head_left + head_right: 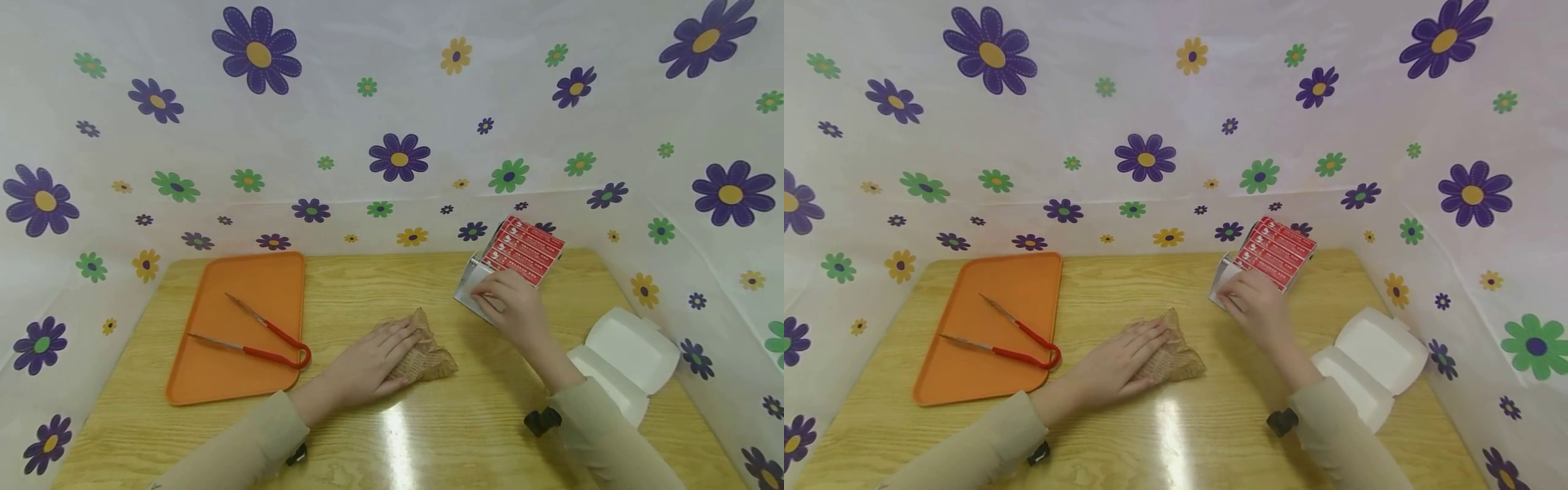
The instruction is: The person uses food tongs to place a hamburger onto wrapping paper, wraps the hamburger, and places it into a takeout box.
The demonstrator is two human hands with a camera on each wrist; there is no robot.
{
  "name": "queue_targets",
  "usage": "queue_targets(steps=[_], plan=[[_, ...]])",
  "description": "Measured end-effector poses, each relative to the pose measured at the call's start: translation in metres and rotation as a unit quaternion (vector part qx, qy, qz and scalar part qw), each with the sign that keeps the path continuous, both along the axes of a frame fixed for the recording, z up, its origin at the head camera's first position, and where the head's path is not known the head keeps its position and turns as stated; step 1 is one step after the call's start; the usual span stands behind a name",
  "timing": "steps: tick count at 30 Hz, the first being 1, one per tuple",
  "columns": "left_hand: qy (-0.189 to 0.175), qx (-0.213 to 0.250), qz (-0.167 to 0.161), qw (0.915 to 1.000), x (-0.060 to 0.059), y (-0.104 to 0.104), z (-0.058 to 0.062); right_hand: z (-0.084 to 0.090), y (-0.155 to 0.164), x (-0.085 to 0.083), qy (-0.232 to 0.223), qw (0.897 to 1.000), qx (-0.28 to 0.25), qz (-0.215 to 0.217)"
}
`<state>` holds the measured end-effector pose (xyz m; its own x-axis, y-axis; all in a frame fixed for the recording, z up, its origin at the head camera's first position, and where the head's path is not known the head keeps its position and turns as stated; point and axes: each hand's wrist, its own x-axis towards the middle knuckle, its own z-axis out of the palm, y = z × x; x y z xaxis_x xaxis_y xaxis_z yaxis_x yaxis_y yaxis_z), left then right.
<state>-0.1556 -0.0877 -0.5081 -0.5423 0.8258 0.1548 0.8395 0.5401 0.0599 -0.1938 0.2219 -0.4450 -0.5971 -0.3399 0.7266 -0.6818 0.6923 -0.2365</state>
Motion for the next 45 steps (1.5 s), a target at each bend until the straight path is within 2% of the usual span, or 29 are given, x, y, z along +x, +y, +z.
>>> queue_targets(steps=[4, 6, 8, 10, 11, 13, 15, 18, 21, 23, 27, 29, 31, 35, 39, 42, 45], plan=[[0.002, -0.002, 0.005, 1.0000, 0.000, -0.001, -0.001, 0.003, -0.011, 0.006, -0.030, 0.999, -0.021, 0.015], [0.006, -0.004, 0.005, 1.0000, 0.000, -0.001, -0.001, 0.002, -0.016, 0.007, -0.057, 0.996, -0.056, 0.034], [0.010, -0.004, 0.003, 0.9999, 0.000, -0.001, -0.001, 0.001, -0.020, 0.008, -0.097, 0.990, -0.093, 0.053], [0.017, -0.006, 0.000, 0.9998, 0.000, -0.001, 0.000, 0.001, -0.024, 0.009, -0.154, 0.976, -0.138, 0.069], [0.022, -0.007, -0.001, 0.9997, -0.001, -0.001, -0.001, 0.001, -0.026, 0.010, -0.187, 0.966, -0.163, 0.074], [0.031, -0.008, -0.001, 0.9995, -0.001, 0.000, -0.001, 0.002, -0.031, 0.011, -0.264, 0.939, -0.208, 0.076], [0.042, -0.007, -0.003, 0.9991, -0.001, -0.001, -0.001, 0.004, -0.036, 0.012, -0.342, 0.904, -0.249, 0.068], [0.048, -0.005, -0.004, 0.9989, -0.001, -0.001, -0.001, 0.004, -0.043, 0.012, -0.426, 0.854, -0.292, 0.062], [0.042, -0.001, -0.007, 0.9991, -0.001, -0.001, -0.001, -0.001, -0.048, 0.010, -0.471, 0.818, -0.323, 0.072], [0.039, 0.005, -0.010, 0.9992, -0.002, 0.000, -0.001, -0.004, -0.051, 0.008, -0.491, 0.794, -0.347, 0.091], [0.039, 0.019, -0.015, 0.9989, -0.003, 0.001, -0.001, -0.008, -0.053, 0.007, -0.522, 0.739, -0.401, 0.141], [0.038, 0.024, -0.016, 0.9988, -0.002, 0.001, 0.000, -0.007, -0.054, 0.007, -0.533, 0.719, -0.418, 0.156], [0.036, 0.025, -0.016, 0.9989, -0.002, 0.000, 0.002, -0.006, -0.054, 0.007, -0.540, 0.709, -0.424, 0.162], [0.029, 0.014, -0.011, 0.9994, -0.002, 0.000, 0.004, -0.007, -0.057, 0.008, -0.551, 0.707, -0.415, 0.155], [0.028, 0.000, -0.007, 0.9996, -0.002, 0.000, 0.004, -0.014, -0.059, 0.009, -0.570, 0.701, -0.407, 0.132], [0.023, 0.001, -0.006, 0.9997, -0.001, 0.000, 0.005, -0.021, -0.061, 0.008, -0.575, 0.709, -0.392, 0.111], [0.019, 0.004, -0.005, 0.9998, 0.000, -0.001, 0.006, -0.027, -0.063, 0.007, -0.570, 0.726, -0.372, 0.098]])
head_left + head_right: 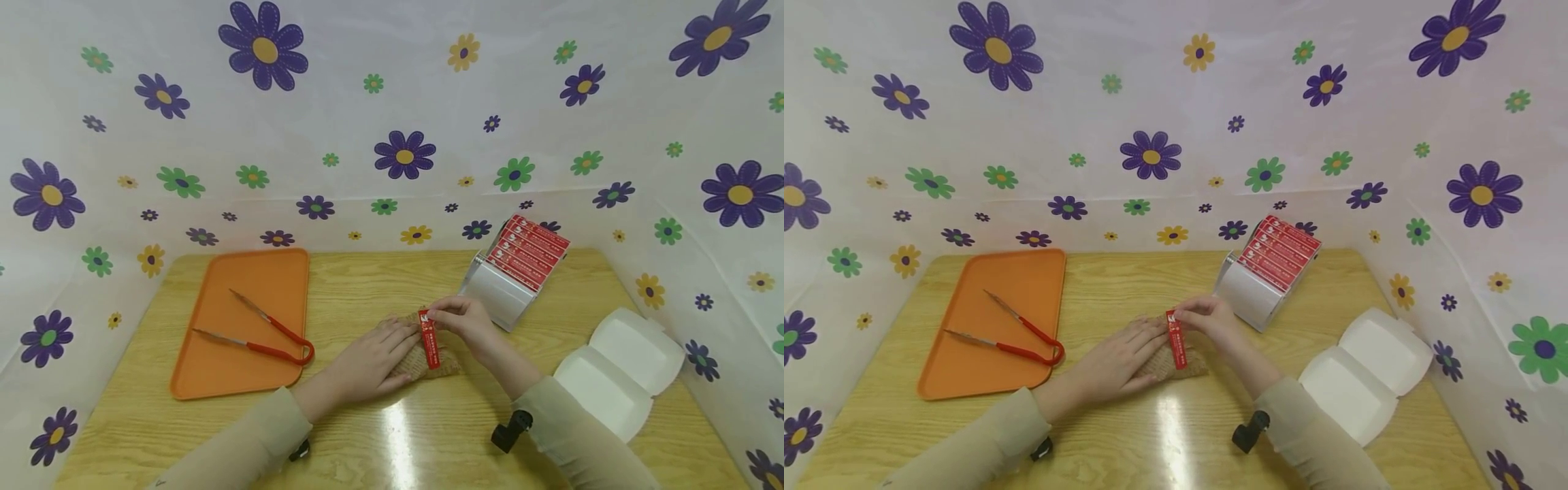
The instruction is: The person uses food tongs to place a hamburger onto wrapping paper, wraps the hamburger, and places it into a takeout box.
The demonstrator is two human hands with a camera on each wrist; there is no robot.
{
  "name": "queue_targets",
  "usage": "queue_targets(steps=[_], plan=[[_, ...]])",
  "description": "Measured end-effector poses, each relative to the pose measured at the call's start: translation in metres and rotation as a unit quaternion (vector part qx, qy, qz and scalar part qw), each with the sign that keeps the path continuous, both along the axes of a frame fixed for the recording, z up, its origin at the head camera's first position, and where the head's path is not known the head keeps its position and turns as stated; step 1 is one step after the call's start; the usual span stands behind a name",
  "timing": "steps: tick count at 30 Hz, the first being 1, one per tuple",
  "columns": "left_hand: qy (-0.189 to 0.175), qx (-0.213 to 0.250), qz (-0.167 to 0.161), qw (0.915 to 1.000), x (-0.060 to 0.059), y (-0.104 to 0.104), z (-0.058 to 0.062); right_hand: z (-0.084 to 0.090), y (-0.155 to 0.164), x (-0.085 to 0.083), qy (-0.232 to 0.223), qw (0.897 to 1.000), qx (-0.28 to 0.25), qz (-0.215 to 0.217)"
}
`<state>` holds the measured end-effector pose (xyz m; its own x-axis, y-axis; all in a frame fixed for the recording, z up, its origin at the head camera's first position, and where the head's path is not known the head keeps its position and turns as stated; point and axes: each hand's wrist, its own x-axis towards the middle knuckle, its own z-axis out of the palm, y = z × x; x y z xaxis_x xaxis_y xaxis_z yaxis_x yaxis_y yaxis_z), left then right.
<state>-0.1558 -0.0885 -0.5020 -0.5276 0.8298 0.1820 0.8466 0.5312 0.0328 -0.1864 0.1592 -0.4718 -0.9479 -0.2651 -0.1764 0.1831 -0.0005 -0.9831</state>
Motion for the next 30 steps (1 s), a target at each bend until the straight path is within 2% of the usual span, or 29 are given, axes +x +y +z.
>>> queue_targets(steps=[8, 17, 25, 30], plan=[[0.013, -0.004, -0.005, 0.9999, 0.000, 0.000, -0.002, -0.006, -0.002, -0.003, 0.019, 0.999, 0.031, -0.003], [-0.007, 0.010, 0.004, 0.9999, 0.000, 0.000, -0.004, -0.012, -0.006, -0.006, 0.037, 0.998, 0.050, 0.014], [0.010, -0.025, 0.008, 0.9996, 0.001, 0.002, -0.003, -0.016, -0.009, -0.006, 0.048, 0.997, 0.060, 0.026], [0.010, -0.032, 0.007, 0.9994, 0.001, 0.001, -0.003, -0.020, -0.011, -0.007, 0.065, 0.993, 0.092, 0.018]])
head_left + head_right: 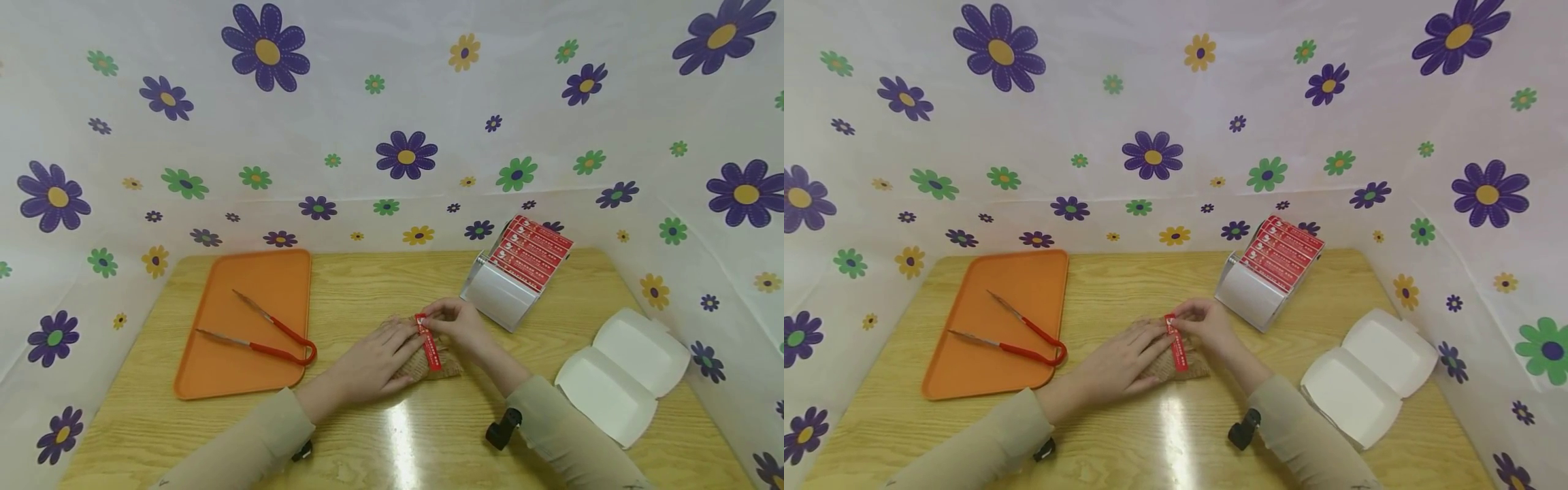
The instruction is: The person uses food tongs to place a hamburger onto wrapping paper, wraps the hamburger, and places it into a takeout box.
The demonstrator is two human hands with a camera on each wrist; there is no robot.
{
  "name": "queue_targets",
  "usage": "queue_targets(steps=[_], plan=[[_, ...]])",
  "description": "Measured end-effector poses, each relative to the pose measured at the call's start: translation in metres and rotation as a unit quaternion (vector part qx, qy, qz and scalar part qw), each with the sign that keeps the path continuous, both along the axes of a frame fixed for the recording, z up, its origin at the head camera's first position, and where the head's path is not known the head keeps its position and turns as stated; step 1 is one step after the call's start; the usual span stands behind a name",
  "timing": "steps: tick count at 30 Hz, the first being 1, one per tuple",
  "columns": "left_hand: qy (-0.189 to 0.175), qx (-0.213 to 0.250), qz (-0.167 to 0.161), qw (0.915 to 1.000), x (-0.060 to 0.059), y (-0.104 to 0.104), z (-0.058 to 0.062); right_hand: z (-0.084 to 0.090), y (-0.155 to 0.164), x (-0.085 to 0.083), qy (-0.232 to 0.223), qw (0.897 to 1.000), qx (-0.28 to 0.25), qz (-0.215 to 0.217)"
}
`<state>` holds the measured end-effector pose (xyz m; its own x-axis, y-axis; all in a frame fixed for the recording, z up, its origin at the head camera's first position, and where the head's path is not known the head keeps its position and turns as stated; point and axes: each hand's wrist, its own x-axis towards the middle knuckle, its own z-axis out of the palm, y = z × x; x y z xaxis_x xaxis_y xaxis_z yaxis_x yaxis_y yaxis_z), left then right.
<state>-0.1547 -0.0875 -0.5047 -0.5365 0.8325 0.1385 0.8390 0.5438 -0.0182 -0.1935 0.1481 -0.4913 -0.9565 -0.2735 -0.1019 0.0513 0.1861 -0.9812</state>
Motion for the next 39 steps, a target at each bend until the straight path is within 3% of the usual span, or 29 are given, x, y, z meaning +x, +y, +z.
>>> queue_targets(steps=[7, 15, 26, 31, 35, 39], plan=[[0.013, 0.013, -0.010, 0.9998, 0.000, 0.000, -0.001, -0.004, -0.002, -0.002, 0.030, 0.998, 0.060, -0.012], [0.032, 0.016, -0.011, 0.9993, -0.001, 0.000, -0.002, -0.005, -0.010, -0.005, 0.016, 0.992, 0.102, -0.065], [0.000, 0.001, -0.006, 1.0000, 0.000, 0.001, 0.000, -0.002, -0.023, -0.002, -0.051, 0.989, 0.053, -0.128], [-0.011, 0.006, -0.002, 0.9999, 0.002, 0.001, 0.002, -0.002, -0.021, 0.001, -0.031, 0.992, 0.052, -0.114], [-0.007, 0.007, -0.002, 0.9999, 0.002, 0.002, 0.003, -0.001, -0.014, 0.005, -0.028, 0.996, 0.021, -0.080], [0.000, 0.006, -0.002, 1.0000, 0.001, 0.002, 0.003, -0.003, -0.005, 0.009, -0.003, 0.999, 0.033, -0.042]])
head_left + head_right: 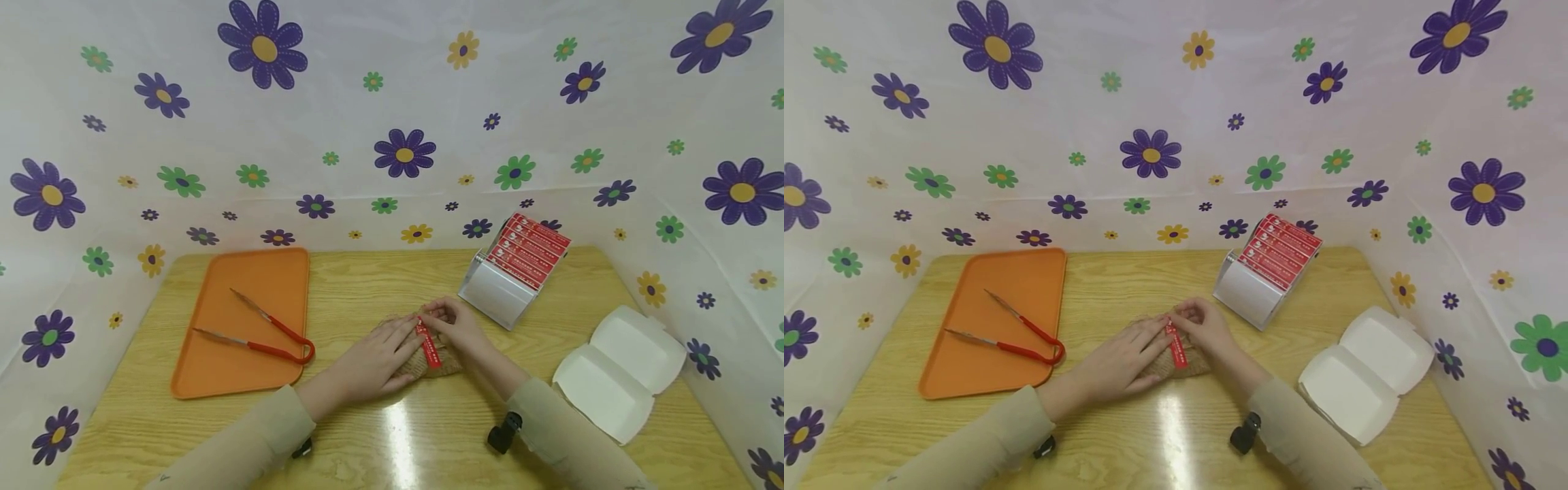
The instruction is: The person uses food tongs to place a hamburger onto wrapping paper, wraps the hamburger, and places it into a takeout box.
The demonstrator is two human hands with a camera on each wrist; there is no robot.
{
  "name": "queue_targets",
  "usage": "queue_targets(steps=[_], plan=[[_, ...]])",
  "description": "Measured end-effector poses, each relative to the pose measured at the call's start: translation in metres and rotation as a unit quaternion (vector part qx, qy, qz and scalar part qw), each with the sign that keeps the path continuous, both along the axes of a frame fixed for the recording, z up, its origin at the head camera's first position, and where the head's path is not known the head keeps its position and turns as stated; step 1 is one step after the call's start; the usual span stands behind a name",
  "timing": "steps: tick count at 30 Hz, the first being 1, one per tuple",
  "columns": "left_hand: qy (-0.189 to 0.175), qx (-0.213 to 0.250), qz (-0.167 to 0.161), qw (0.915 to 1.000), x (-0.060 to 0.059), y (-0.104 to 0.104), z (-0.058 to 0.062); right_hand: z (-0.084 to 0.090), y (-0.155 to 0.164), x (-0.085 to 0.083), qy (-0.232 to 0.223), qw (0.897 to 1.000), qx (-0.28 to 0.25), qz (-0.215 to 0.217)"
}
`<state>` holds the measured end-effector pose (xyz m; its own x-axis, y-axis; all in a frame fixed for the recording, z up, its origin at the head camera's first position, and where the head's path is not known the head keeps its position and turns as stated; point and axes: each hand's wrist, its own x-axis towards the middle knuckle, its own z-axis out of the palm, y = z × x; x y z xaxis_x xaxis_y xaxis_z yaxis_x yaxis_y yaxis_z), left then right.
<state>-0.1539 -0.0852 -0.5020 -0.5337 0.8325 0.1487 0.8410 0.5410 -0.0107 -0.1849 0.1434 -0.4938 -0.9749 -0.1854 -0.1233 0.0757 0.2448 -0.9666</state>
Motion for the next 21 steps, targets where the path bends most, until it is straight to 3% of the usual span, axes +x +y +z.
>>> queue_targets(steps=[4, 9, 17, 21], plan=[[0.004, -0.001, 0.000, 1.0000, -0.001, 0.000, -0.001, -0.003, 0.011, 0.005, 0.063, 0.997, 0.039, 0.029], [-0.004, 0.012, 0.000, 0.9999, -0.003, -0.001, -0.001, -0.008, 0.021, 0.013, 0.151, 0.985, 0.063, 0.063], [-0.021, 0.025, 0.004, 0.9995, -0.006, -0.001, -0.003, -0.012, 0.027, 0.017, 0.240, 0.957, 0.133, 0.094], [-0.017, 0.016, 0.007, 0.9997, -0.006, 0.000, -0.003, -0.009, 0.028, 0.019, 0.263, 0.945, 0.159, 0.111]])
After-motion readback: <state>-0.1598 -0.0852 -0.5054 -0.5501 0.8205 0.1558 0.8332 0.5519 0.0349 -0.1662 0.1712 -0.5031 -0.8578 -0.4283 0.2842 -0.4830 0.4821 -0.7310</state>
